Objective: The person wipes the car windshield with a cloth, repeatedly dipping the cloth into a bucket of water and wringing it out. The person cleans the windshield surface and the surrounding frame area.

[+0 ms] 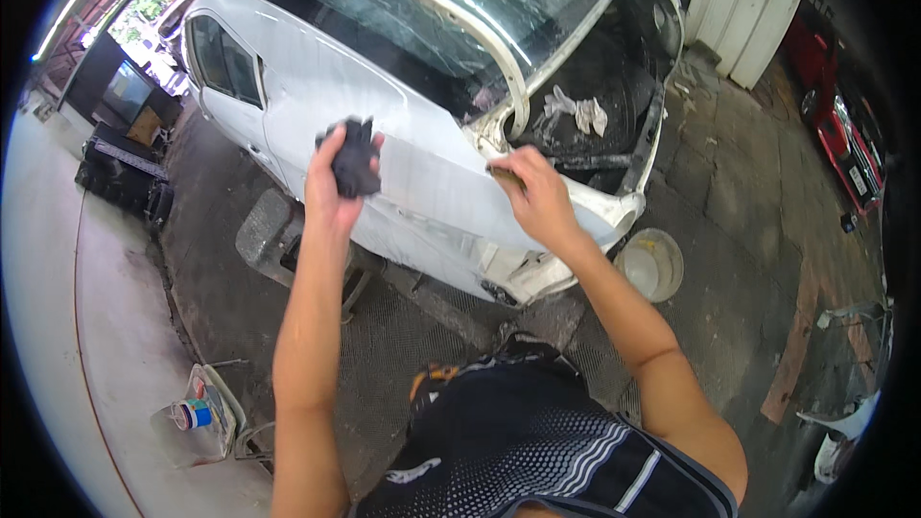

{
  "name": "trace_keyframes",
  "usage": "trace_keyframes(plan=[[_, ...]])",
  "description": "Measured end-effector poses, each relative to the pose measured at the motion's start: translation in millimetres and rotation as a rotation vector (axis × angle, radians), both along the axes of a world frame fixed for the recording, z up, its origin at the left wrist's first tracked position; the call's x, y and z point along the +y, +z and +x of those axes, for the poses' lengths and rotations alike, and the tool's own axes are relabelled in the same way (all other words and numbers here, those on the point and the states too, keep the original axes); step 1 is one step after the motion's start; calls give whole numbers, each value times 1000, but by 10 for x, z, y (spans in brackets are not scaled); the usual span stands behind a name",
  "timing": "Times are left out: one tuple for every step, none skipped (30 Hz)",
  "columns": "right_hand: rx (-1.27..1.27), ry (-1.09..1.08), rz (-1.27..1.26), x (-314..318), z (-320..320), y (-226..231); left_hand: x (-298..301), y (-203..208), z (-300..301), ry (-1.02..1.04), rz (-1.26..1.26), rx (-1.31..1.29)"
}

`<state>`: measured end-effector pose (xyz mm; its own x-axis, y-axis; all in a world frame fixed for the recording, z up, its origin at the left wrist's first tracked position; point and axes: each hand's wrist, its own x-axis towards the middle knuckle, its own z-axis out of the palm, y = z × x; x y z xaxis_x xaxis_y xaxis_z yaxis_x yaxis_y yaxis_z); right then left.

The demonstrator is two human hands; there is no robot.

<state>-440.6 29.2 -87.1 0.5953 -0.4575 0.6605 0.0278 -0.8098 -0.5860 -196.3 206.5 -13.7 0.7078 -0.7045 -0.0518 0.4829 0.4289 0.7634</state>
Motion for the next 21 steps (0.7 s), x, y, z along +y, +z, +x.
trace_keyframes(plan=[[43, -61, -39, -25, 125, 51, -170, 82, 121, -25, 25, -63], [82, -143, -21, -47, 240, 85, -352, 151, 221, -94, 60, -114], [126, -186, 15, -109, 347, 96, -560, 223, 297, -167, 85, -169], [169, -232, 54, -173, 447, 60, -790, 298, 314, -235, 95, -263], [212, -281, 95, -240, 538, 30, -1005, 345, 289, -244, 128, -375], [258, -319, 85, -285, 666, 16, -1190, 351, 356, -276, 168, -438], [291, -345, 67, -308, 750, 13, -1353, 332, 398, -318, 206, -501], [323, -370, 49, -324, 823, 10, -1469, 275, 402, -330, 233, -543], [357, -391, 31, -329, 908, 13, -1584, 224, 413, -339, 258, -585], [354, -433, 44, -338, 948, 17, -1716, 211, 385, -347, 268, -622], [328, -448, -9, -346, 973, 18, -1777, 193, 366, -362, 319, -635], [305, -463, -55, -336, 998, -12, -1834, 122, 366, -381, 329, -688], [281, -475, -102, -334, 1027, -31, -1887, 68, 377, -396, 339, -742], [264, -509, -208, -350, 1055, -39, -1937, 40, 415, -406, 304, -792], [269, -501, -151, -355, 1074, -73, -1962, -6, 410, -424, 271, -831], [271, -489, -93, -383, 1120, -99, -1986, -37, 419, -438, 238, -869], [271, -475, -36, -413, 1153, -120, -2024, -28, 472, -384, 254, -1006], [238, -456, 2, -418, 1178, -123, -2039, 31, 584, -321, 275, -1143], [209, -439, 37, -432, 1171, -117, -2075, 41, 715, -256, 289, -1275], [178, -419, 68, -435, 1144, -104, -2125, 44, 903, -8, 219, -1597], [199, -381, -3, -423, 1113, -99, -2134, 52, 1145, 267, 137, -1905]])
